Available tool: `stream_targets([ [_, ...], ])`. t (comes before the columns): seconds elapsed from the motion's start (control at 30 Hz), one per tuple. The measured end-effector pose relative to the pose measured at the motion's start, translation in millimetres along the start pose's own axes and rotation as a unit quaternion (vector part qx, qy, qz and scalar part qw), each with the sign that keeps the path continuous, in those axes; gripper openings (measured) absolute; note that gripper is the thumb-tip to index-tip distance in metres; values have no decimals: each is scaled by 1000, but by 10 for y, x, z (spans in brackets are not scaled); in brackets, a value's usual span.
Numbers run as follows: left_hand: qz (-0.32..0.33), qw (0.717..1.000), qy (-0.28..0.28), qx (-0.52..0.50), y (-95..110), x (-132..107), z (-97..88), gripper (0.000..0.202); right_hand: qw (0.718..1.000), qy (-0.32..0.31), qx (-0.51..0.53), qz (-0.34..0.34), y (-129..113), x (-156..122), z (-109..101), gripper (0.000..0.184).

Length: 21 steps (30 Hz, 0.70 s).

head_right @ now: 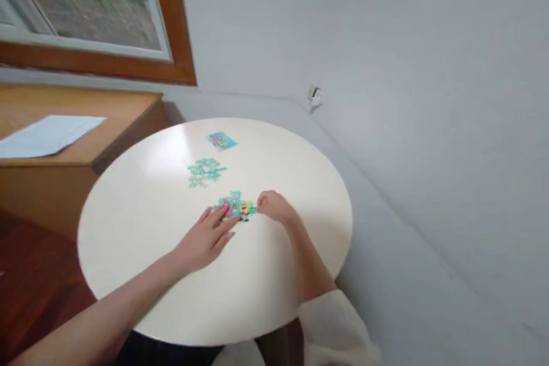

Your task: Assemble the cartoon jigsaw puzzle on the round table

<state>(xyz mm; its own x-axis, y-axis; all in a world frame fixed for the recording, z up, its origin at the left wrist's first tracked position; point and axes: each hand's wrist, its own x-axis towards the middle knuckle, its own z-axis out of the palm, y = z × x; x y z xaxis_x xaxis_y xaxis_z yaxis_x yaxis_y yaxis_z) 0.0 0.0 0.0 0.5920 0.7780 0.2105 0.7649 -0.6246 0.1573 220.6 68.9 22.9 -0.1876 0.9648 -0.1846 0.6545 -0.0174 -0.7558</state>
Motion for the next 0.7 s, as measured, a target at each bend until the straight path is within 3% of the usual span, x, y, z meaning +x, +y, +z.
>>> stream_targets([
  [0.13, -3, 1000, 12, -9, -1, -6, 8, 43, 998, -3, 59, -5, 61, -14, 6, 7],
  [0.2, -5, 1000, 12, -13, 3, -6, 8, 43, 991, 42, 130, -4, 110, -19, 5, 14],
  [0.3, -15, 1000, 8, -15, 10, -2, 2, 44, 956, 139, 257, 3, 183, -18, 4, 26],
  [0.37, -19, 1000, 2, -18, 12, 2, -5, 45, 938, 164, 307, 3, 215, -11, 10, 33],
  [0.7, -36, 995, 9, -91, 5, 5, -21, 45, 929, 175, 325, -1, 190, -18, 23, 41],
])
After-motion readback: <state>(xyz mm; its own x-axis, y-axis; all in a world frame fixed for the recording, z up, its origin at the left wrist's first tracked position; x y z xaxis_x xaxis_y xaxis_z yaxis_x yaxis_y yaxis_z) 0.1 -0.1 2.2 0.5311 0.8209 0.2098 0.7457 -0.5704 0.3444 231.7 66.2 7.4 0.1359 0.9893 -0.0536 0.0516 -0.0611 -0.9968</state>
